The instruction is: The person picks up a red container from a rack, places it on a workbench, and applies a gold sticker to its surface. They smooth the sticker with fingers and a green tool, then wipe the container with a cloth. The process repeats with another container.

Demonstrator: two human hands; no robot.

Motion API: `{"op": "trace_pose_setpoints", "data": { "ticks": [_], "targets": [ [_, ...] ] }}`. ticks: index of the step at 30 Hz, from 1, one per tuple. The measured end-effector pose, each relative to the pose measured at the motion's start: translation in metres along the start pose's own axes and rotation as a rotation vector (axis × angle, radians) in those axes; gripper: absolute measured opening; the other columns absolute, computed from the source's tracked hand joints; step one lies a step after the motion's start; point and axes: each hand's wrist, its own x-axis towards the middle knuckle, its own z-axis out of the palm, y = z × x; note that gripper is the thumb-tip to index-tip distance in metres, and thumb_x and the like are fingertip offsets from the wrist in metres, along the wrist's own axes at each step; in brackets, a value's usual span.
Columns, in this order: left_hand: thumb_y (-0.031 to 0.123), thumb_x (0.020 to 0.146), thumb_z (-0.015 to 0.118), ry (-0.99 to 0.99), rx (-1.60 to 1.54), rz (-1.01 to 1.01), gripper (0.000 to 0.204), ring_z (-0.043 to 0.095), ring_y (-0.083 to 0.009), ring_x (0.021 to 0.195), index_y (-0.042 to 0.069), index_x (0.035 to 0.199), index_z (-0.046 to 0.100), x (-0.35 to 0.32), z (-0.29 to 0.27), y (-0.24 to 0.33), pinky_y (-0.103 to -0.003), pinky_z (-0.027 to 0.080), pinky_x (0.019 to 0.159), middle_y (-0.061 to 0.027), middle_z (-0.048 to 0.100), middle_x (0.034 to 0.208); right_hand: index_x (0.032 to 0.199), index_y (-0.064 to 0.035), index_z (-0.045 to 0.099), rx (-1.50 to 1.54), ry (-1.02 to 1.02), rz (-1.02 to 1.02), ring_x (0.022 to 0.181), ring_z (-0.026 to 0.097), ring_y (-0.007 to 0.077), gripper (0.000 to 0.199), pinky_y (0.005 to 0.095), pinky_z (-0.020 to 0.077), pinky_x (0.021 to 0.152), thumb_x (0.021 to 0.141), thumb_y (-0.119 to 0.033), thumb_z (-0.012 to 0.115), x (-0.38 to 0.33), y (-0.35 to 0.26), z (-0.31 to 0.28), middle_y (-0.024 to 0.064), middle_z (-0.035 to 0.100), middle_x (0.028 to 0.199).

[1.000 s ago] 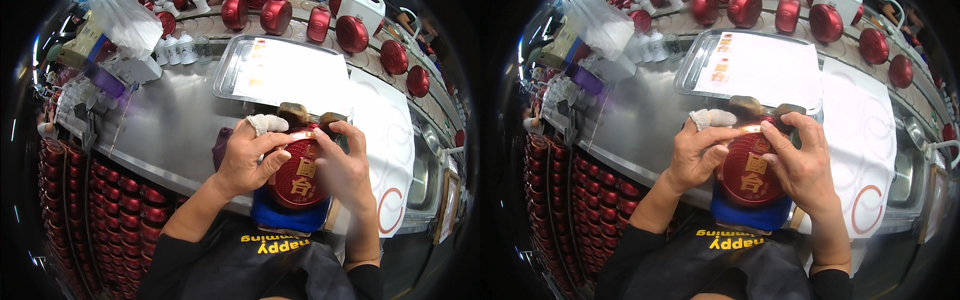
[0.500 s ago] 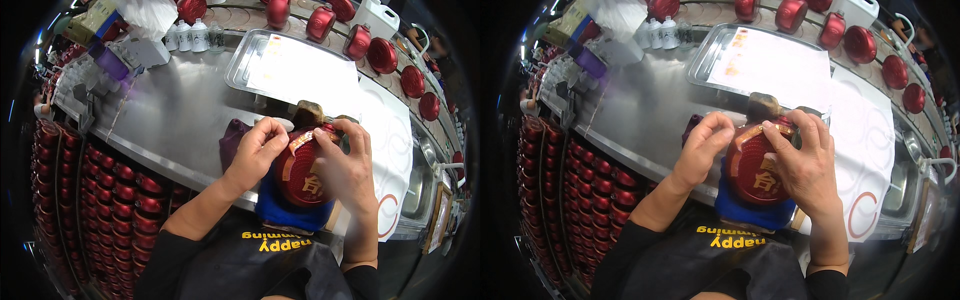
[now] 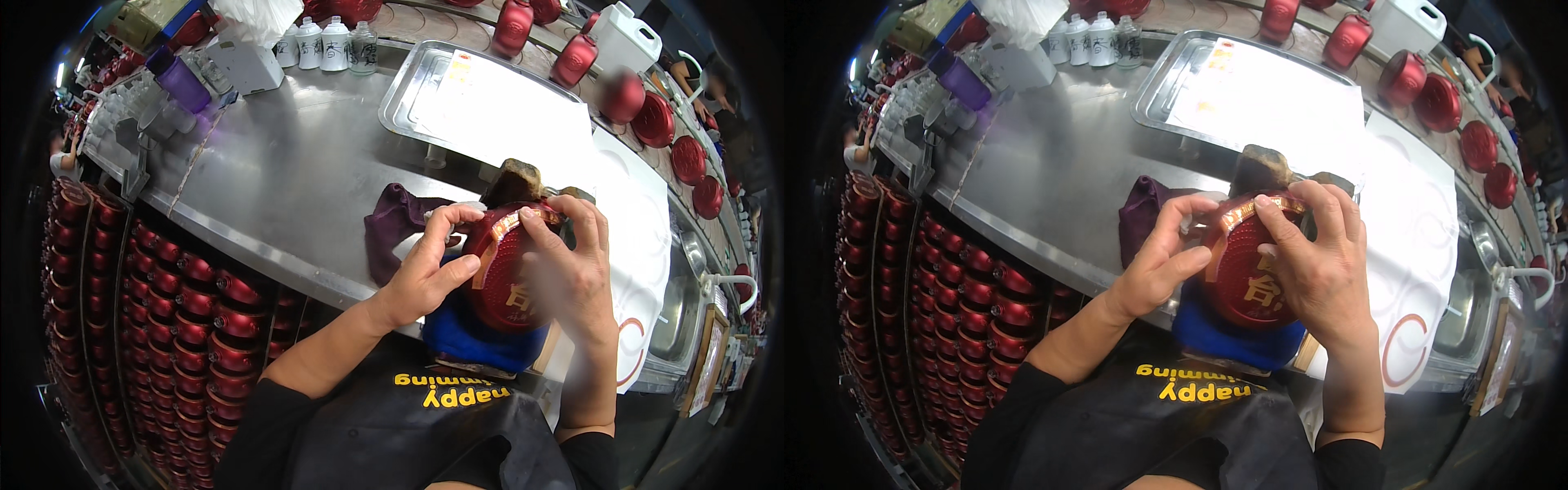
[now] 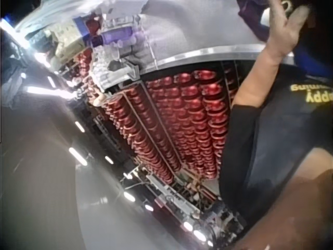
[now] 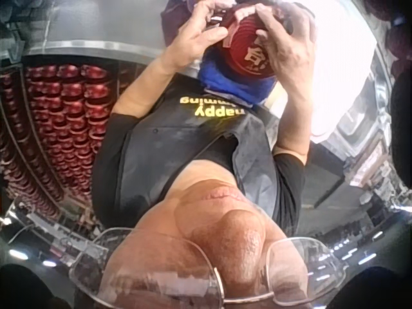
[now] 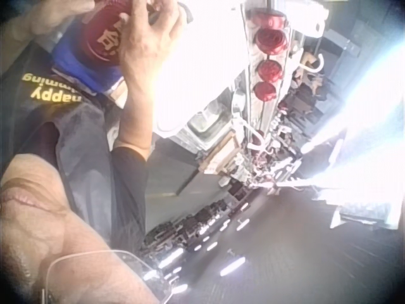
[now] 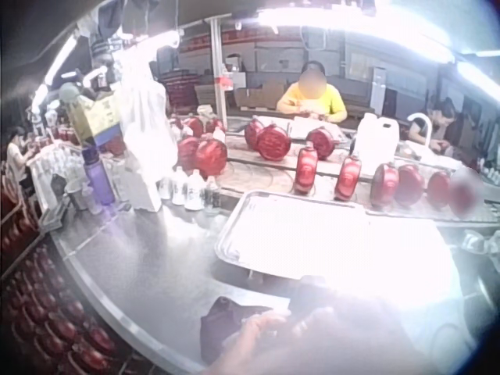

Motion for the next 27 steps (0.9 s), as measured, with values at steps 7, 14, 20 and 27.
{"op": "trace_pose_setpoints", "data": {
  "ticks": [7, 14, 20, 27],
  "targets": [
    [0.027, 0.106, 0.058, 0.096, 0.145, 0.015, 0.058, 0.046, -0.0215, 0.135, 0.002, 0.15, 0.031, 0.003, 0.013, -0.006, -0.037, 0.037, 0.115, -0.0141, 0.046, 0.146, 0.126, -0.0135, 0.071, -0.014, 0.007, -0.015, 0.121, 0.054, 0.0357, 0.053, 0.049, 0.0457, 0.1, 0.074, -0.008, 0.082, 0.0, -0.001, 0.001, 0.0114, 0.057, 0.128],
    [0.027, 0.108, 0.053, 0.047, 0.101, 0.074, 0.058, 0.046, -0.019, 0.136, 0.002, 0.155, 0.029, 0.001, 0.007, -0.009, -0.035, 0.037, 0.116, -0.0133, 0.045, 0.147, 0.125, -0.013, 0.071, -0.015, 0.011, -0.015, 0.12, 0.055, 0.0349, 0.053, 0.0489, 0.046, 0.1, 0.074, -0.007, 0.081, -0.001, -0.002, 0.001, 0.011, 0.058, 0.127],
    [0.025, 0.11, 0.049, 0.098, 0.117, 0.044, 0.051, 0.046, -0.0187, 0.136, 0.0, 0.152, 0.035, 0.013, 0.01, -0.005, -0.034, 0.037, 0.116, -0.0133, 0.049, 0.145, 0.126, -0.0132, 0.071, -0.005, 0.01, -0.015, 0.12, 0.055, 0.034, 0.054, 0.0483, 0.0463, 0.1, 0.073, -0.007, 0.081, 0.0, -0.002, 0.001, 0.0106, 0.058, 0.126],
    [0.024, 0.111, 0.048, 0.119, 0.018, 0.007, 0.046, 0.054, -0.0156, 0.127, 0.0, 0.148, 0.039, 0.023, 0.019, -0.004, -0.032, 0.045, 0.109, -0.0126, 0.054, 0.139, 0.127, -0.0139, 0.071, -0.032, 0.013, -0.022, 0.12, 0.056, 0.0332, 0.054, 0.0478, 0.0466, 0.099, 0.074, -0.008, 0.081, -0.001, -0.001, 0.002, 0.0102, 0.058, 0.126]
  ]
}}
